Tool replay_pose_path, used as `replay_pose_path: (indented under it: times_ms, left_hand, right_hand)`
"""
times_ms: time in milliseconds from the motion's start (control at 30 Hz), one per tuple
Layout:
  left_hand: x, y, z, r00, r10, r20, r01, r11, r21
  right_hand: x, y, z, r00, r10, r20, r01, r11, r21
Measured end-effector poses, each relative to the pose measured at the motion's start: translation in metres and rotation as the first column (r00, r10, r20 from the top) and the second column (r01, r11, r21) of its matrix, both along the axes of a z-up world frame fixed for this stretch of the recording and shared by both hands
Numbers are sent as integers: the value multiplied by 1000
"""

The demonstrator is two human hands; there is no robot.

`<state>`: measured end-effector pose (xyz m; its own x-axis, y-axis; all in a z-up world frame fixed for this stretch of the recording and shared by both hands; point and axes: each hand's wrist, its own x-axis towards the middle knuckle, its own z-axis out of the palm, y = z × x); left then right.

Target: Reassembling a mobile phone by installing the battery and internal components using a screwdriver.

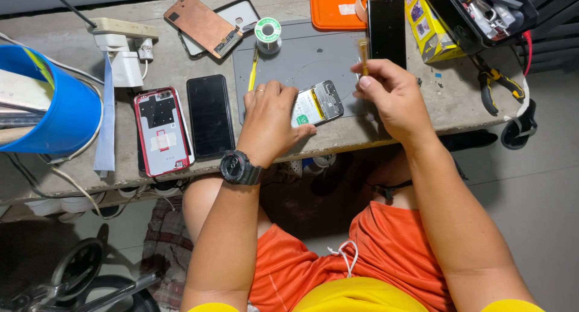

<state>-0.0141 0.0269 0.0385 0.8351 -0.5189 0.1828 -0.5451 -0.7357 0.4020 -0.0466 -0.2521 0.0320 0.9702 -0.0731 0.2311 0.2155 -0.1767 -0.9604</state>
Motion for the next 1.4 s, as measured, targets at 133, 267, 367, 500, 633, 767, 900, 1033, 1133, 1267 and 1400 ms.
replay_pose_path:
  times_ms: [133,267,367,500,633,767,900,1033,1133,1267,1400]
  left_hand:
    - [2,-1,-3,1000,-4,-1,4,1000,8]
    - [2,-3,-2,1000,-1,-19,1,1000,4]
    - [1,-4,0,1000,-5,-12,6,1000,21]
    - [-7,-5,11,999,-39,22,38,999,38]
    - [-9,-10,3,995,-62,80,53,993,105]
    - [-11,-17,-1,995,-34,95,15,981,194]
    - [-14,-21,2,996,-19,82,0,973,232]
    - [-14,-21,4,997,-20,70,3,974,227]
    - [-13,-22,5,997,-22,70,5,973,230]
    - [-13,-22,5,997,-21,78,3,973,230]
    - [-13,-22,4,997,-23,79,6,975,220]
  right_hand:
    - [-5,5,-23,989,-63,136,45,990,133]
    - [-13,18,-34,982,-76,172,59,993,106]
    - [-18,26,-36,973,-95,210,94,995,13]
    - [-16,26,-43,946,-151,289,168,985,-36]
    - [-15,26,-49,932,-188,310,201,979,-13]
    - [-14,27,-51,922,-190,338,208,978,-17]
    - [-16,30,-47,912,-191,364,224,973,-50]
    - [-18,28,-49,906,-163,390,210,974,-82]
    - [-17,28,-49,903,-152,401,205,975,-91]
    - [-17,28,-50,902,-141,408,195,977,-92]
    - [-17,28,-49,902,-135,410,189,977,-94]
